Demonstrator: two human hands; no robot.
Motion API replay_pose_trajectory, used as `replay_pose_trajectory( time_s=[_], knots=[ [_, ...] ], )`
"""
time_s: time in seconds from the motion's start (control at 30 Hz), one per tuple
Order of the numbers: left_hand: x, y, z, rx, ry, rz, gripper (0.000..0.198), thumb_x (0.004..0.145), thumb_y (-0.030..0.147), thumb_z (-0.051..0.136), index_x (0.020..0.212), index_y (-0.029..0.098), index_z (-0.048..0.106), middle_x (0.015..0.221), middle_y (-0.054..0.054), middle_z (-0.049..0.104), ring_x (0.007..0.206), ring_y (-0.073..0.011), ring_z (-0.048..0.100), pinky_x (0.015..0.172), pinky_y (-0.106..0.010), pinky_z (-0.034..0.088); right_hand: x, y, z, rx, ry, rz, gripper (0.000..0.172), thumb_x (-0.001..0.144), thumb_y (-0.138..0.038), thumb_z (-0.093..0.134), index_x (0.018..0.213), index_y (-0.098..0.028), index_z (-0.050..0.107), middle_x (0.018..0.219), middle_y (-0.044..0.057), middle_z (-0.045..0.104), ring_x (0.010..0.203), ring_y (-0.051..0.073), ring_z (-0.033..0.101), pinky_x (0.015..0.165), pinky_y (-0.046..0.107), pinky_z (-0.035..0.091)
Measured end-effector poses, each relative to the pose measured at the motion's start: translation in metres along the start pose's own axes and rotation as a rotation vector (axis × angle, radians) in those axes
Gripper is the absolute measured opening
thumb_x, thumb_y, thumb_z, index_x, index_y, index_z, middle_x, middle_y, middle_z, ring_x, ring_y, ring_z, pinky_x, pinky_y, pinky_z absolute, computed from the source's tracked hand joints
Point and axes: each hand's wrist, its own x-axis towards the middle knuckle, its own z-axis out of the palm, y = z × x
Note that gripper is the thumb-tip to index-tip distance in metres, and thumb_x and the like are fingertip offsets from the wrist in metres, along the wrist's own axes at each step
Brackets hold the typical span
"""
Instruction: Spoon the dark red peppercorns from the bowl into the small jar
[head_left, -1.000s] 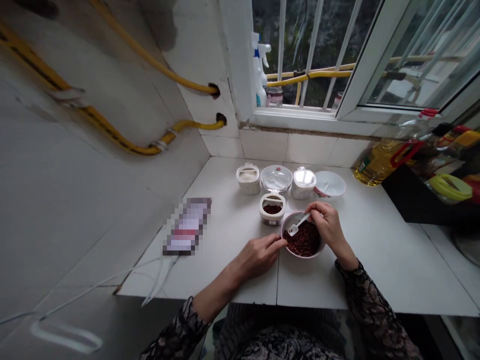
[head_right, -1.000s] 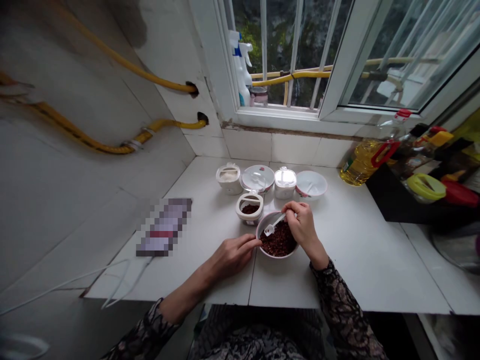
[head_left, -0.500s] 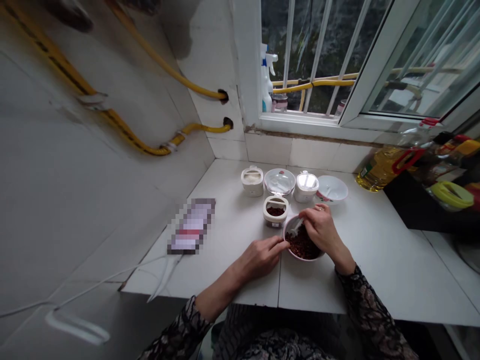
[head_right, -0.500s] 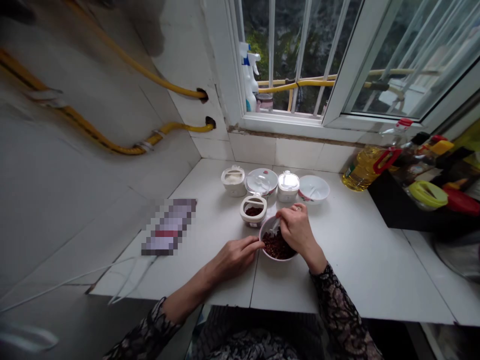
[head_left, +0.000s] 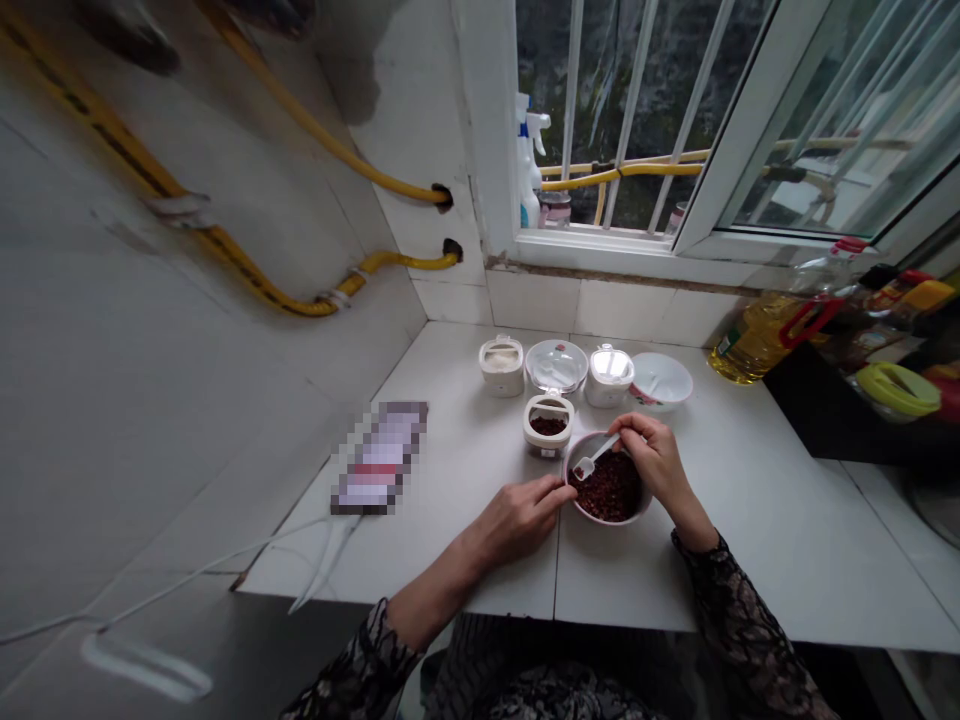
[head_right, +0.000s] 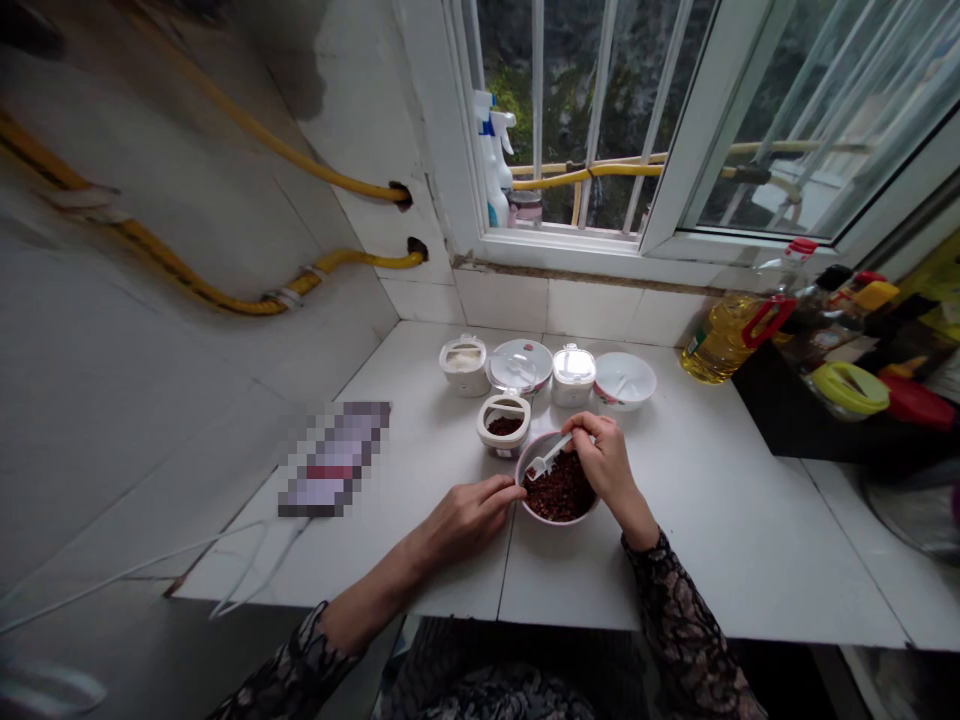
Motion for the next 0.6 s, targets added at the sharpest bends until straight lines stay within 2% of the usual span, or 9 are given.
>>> replay_pose_trajectory(
  time_s=[0.1, 0.23, 0.33, 0.4, 0.47, 0.53, 0.6],
  knots=[
    [0.001, 0.001, -0.001, -0.003, -0.004, 0.004, 0.033, 0.086, 0.003, 0.039, 0.112, 0.015, 0.053, 0.097, -0.008, 0.065, 0.079, -0.0145, 0.067, 0.065, -0.023, 0.057, 0.000, 0.000, 0.001, 0.049, 0.012, 0.031, 0.017, 0.073, -0.026, 0.049, 0.066, -0.022, 0.063, 0.053, -0.002, 0.062, 0.059, 0.018, 0.059, 0.070, 0.032, 0.043],
    [0.002, 0.002, -0.002, -0.001, -0.011, 0.002, 0.032, 0.087, 0.004, 0.038, 0.113, 0.015, 0.052, 0.096, -0.008, 0.065, 0.077, -0.0137, 0.067, 0.063, -0.022, 0.056, 0.001, -0.002, 0.002, 0.248, 0.020, 0.154, 0.015, 0.075, -0.029, 0.051, 0.073, -0.020, 0.064, 0.054, -0.002, 0.062, 0.054, 0.017, 0.059, 0.058, 0.028, 0.044],
    [0.002, 0.002, -0.002, -0.002, -0.016, -0.003, 0.032, 0.087, 0.004, 0.038, 0.113, 0.015, 0.052, 0.093, -0.007, 0.065, 0.075, -0.0132, 0.066, 0.063, -0.021, 0.056, 0.003, -0.008, 0.006, 0.294, 0.082, 0.118, 0.017, 0.081, -0.032, 0.052, 0.084, -0.020, 0.064, 0.064, 0.000, 0.066, 0.061, 0.018, 0.064, 0.060, 0.028, 0.046],
    [0.002, 0.001, -0.001, -0.004, -0.018, -0.005, 0.033, 0.086, 0.004, 0.038, 0.113, 0.015, 0.053, 0.093, -0.007, 0.065, 0.076, -0.0134, 0.066, 0.063, -0.022, 0.056, 0.003, -0.013, 0.011, 0.205, 0.162, -0.019, 0.018, 0.087, -0.031, 0.050, 0.091, -0.021, 0.064, 0.077, 0.003, 0.070, 0.070, 0.019, 0.067, 0.068, 0.032, 0.049],
    [0.001, 0.001, 0.000, -0.006, -0.025, -0.007, 0.033, 0.086, 0.003, 0.038, 0.114, 0.015, 0.053, 0.094, -0.007, 0.065, 0.077, -0.0136, 0.066, 0.064, -0.023, 0.056, 0.003, -0.018, 0.016, 0.016, 0.184, -0.250, 0.018, 0.090, -0.024, 0.047, 0.095, -0.021, 0.064, 0.085, 0.005, 0.071, 0.079, 0.020, 0.066, 0.079, 0.036, 0.047],
    [0.001, 0.001, 0.000, -0.004, -0.031, -0.010, 0.033, 0.086, 0.003, 0.037, 0.113, 0.014, 0.053, 0.093, -0.007, 0.064, 0.076, -0.0135, 0.065, 0.064, -0.023, 0.056, 0.003, -0.021, 0.020, -0.189, 0.120, -0.488, 0.022, 0.089, -0.014, 0.045, 0.095, -0.021, 0.065, 0.087, 0.005, 0.072, 0.082, 0.021, 0.065, 0.088, 0.040, 0.044],
    [0.001, 0.001, 0.001, 0.003, -0.033, -0.013, 0.033, 0.087, 0.003, 0.037, 0.113, 0.015, 0.053, 0.091, -0.007, 0.064, 0.074, -0.0136, 0.065, 0.063, -0.022, 0.056, 0.002, -0.023, 0.020, -0.307, 0.063, -0.630, 0.026, 0.087, -0.008, 0.043, 0.094, -0.021, 0.064, 0.086, 0.004, 0.072, 0.081, 0.020, 0.063, 0.091, 0.042, 0.041]
  ],
)
